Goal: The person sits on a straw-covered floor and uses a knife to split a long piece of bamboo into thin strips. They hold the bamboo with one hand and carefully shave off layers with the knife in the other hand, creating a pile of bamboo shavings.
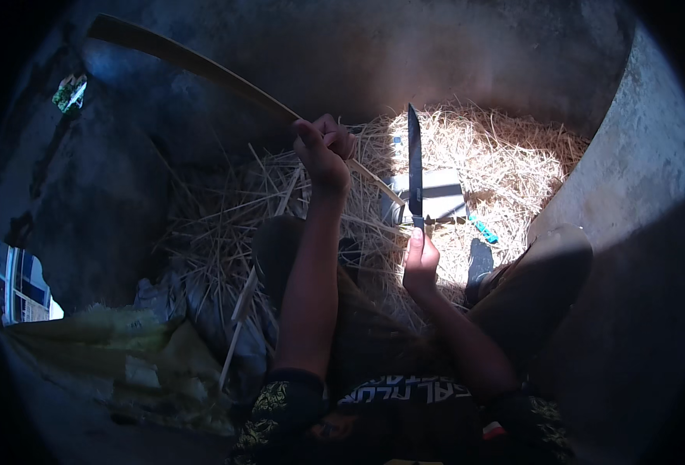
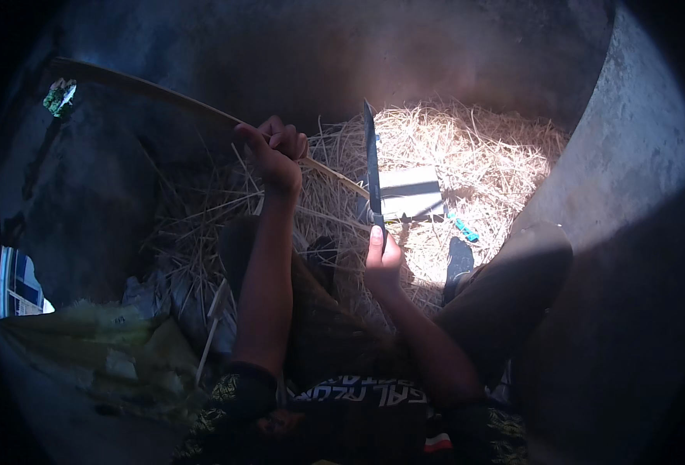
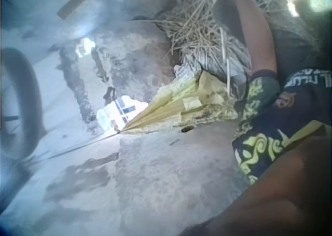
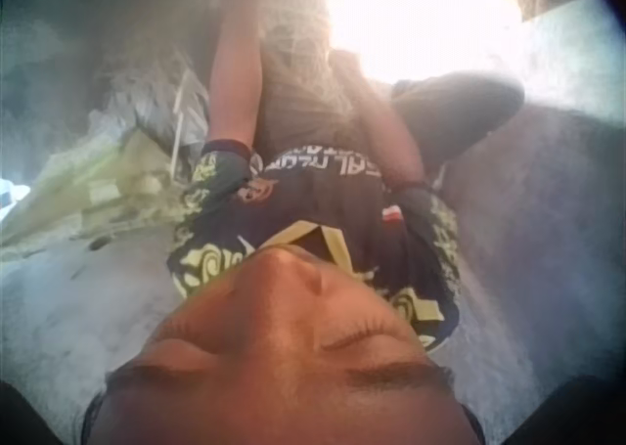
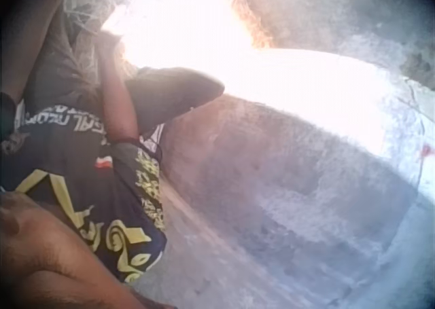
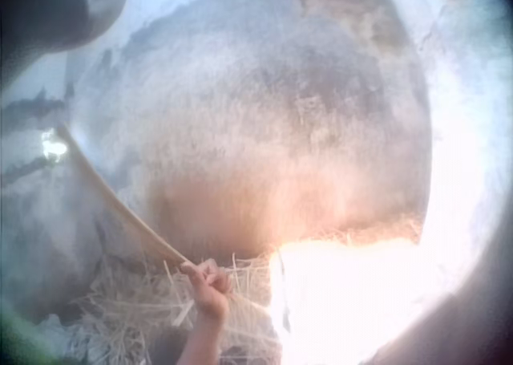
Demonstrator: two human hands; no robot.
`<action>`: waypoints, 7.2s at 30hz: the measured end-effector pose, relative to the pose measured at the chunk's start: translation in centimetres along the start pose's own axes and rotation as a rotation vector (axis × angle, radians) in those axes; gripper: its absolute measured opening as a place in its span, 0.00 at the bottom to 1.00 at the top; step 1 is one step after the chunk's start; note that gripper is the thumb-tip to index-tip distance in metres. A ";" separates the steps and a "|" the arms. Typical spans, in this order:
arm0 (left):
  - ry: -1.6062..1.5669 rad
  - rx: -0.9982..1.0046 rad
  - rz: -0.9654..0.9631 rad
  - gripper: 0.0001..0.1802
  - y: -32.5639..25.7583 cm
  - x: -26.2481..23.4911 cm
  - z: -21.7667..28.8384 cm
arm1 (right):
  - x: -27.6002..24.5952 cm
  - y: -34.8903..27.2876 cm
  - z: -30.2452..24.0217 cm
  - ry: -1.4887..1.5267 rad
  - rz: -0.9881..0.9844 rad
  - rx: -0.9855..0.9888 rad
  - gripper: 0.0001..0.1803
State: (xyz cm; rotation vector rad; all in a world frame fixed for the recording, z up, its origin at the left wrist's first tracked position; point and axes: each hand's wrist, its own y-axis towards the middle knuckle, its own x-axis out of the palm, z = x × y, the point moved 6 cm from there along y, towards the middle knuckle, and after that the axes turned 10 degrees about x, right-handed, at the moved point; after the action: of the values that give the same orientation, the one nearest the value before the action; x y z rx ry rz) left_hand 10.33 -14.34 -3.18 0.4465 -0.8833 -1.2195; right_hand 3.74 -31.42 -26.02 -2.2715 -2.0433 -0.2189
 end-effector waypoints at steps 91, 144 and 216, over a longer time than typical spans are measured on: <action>-0.086 -0.126 0.275 0.32 1.7 -4.3 -1.0 | -4.7 1.4 13.4 -0.947 0.064 0.747 0.25; -0.144 -0.001 0.138 0.36 -0.6 -1.6 -0.6 | 3.9 2.0 2.7 -0.072 -0.212 0.763 0.13; 0.137 0.174 0.491 0.27 -2.5 -3.4 0.9 | 2.8 2.4 -1.0 -0.756 -0.243 0.350 0.19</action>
State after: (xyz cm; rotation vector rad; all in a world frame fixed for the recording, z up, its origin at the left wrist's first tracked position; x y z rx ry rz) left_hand 7.83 -11.81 -5.65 0.4157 -0.9169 -0.6588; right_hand 6.38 -29.05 -24.51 -2.0476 -2.3986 1.0512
